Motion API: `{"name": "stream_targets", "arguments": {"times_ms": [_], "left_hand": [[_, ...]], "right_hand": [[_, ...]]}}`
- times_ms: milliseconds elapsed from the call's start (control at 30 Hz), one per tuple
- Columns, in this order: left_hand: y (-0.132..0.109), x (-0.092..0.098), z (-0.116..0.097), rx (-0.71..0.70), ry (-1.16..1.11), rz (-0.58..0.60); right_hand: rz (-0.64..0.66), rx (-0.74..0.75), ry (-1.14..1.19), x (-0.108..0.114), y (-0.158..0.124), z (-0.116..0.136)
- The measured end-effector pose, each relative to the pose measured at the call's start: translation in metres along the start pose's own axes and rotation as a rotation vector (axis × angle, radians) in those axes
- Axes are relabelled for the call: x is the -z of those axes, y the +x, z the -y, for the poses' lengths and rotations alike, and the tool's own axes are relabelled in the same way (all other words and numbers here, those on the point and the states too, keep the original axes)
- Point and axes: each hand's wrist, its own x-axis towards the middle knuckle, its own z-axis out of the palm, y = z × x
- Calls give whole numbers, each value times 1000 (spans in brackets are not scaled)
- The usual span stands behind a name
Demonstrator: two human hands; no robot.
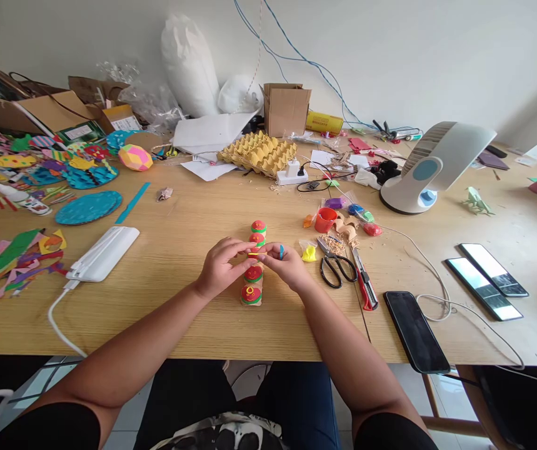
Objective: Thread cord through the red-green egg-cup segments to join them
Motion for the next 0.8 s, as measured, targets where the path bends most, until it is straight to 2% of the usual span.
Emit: {"name": "stream_targets", "arguments": {"times_ms": [300,800], "left_hand": [[1,-1,2,-26,30,-22],[2,0,1,-48,41,-46]], "right_hand": [[-56,7,-33,0,1,-4],[-47,11,-64,1,1,-3]]}}
